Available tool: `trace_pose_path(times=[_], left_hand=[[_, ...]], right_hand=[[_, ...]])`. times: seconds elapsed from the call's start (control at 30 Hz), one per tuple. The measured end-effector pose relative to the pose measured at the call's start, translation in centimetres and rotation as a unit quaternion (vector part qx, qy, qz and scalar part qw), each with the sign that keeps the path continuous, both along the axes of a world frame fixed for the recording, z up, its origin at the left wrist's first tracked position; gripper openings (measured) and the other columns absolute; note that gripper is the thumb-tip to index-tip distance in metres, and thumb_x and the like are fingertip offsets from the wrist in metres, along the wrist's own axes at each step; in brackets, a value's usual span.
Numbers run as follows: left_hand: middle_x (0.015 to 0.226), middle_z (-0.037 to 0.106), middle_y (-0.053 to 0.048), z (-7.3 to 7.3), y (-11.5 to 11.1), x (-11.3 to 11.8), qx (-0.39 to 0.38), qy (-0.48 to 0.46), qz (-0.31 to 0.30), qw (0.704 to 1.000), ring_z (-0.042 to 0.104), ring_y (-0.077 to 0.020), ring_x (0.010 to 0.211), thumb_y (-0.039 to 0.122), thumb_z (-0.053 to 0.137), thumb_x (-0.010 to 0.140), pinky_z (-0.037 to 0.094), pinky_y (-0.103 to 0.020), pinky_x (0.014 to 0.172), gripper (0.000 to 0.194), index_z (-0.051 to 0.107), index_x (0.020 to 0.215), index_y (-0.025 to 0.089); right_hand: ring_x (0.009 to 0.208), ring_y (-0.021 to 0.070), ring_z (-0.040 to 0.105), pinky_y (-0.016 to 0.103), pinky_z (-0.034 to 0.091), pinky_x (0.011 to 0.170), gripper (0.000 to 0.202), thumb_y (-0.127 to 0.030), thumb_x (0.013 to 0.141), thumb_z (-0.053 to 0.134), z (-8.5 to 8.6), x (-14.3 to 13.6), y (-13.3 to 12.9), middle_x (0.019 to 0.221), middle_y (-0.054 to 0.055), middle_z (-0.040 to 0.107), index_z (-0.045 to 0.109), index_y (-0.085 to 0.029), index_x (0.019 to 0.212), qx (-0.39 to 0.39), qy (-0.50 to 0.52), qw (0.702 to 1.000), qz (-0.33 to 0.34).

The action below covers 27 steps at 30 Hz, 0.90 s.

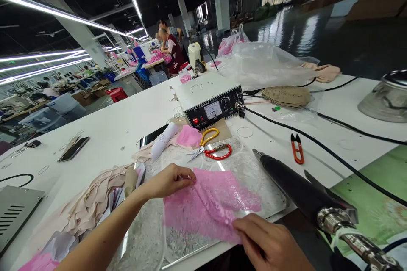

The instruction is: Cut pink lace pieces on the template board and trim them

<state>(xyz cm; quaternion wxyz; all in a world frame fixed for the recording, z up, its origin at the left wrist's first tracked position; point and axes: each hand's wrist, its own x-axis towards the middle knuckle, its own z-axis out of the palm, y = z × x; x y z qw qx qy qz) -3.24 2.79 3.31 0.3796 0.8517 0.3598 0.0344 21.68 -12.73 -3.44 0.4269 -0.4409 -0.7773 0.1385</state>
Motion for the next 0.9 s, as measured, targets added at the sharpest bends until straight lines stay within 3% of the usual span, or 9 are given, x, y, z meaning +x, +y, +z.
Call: trace_pose_path(times=[0.13,0.3,0.5,0.6,0.7,0.9], left_hand=[[0.087,0.074,-0.003,-0.3,1.9,2.2,0.06,-0.009,-0.006,0.998,0.065,-0.0163,0.076,0.026,0.053,0.091,0.048,-0.025,0.073,0.02,0.072,0.095,0.02],[0.119,0.066,-0.012,-1.4,1.1,3.3,0.152,-0.002,0.002,0.988,0.06,-0.0292,0.11,0.021,0.057,0.086,0.043,-0.043,0.097,0.023,0.071,0.104,0.022],[0.145,0.051,-0.011,-3.4,-2.7,-0.6,0.237,0.038,-0.13,0.962,0.04,-0.0312,0.139,0.033,0.05,0.096,0.03,-0.053,0.114,0.036,0.06,0.128,0.024],[0.148,0.048,-0.008,-4.3,-3.5,-2.5,0.287,0.066,-0.132,0.947,0.038,-0.029,0.141,0.036,0.044,0.099,0.032,-0.052,0.115,0.039,0.054,0.135,0.026],[0.149,0.047,-0.006,-4.8,-3.9,-3.2,0.327,0.075,-0.127,0.933,0.038,-0.028,0.141,0.036,0.043,0.099,0.035,-0.051,0.114,0.04,0.05,0.138,0.029],[0.147,0.049,-0.007,-5.2,-4.6,-3.5,0.368,0.076,-0.117,0.919,0.042,-0.0285,0.138,0.035,0.044,0.099,0.041,-0.051,0.11,0.039,0.052,0.136,0.027]], right_hand=[[0.068,0.0113,0.072,0.012,0.056,0.069,0.011,-0.021,0.088,0.058,0.6,1.0,0.9,0.079,-0.002,0.074,0.067,-0.026,0.091,0.01,0.046,0.994,-0.099],[0.058,0.0153,0.071,0.017,0.058,0.056,0.018,-0.033,0.085,0.058,-0.3,2.2,1.6,0.073,0.001,0.075,0.073,-0.024,0.082,-0.107,0.069,0.981,-0.145],[0.049,0.0149,0.066,0.017,0.055,0.048,0.025,-0.041,0.079,0.06,-1.1,3.1,1.8,0.064,0.001,0.071,0.074,-0.021,0.085,-0.207,0.126,0.954,-0.175],[0.045,0.014,0.063,0.017,0.052,0.045,0.027,-0.043,0.077,0.058,-1.0,3.6,1.9,0.055,-0.001,0.066,0.073,-0.022,0.086,-0.23,0.113,0.945,-0.205],[0.051,0.0147,0.065,0.018,0.054,0.051,0.026,-0.044,0.076,0.058,-0.9,3.7,2.0,0.061,-0.001,0.07,0.073,-0.024,0.083,-0.23,0.1,0.943,-0.219],[0.06,0.0154,0.066,0.022,0.055,0.057,0.02,-0.04,0.081,0.056,-0.9,3.3,2.7,0.072,0.0,0.071,0.071,-0.025,0.081,-0.214,0.067,0.96,-0.168]])
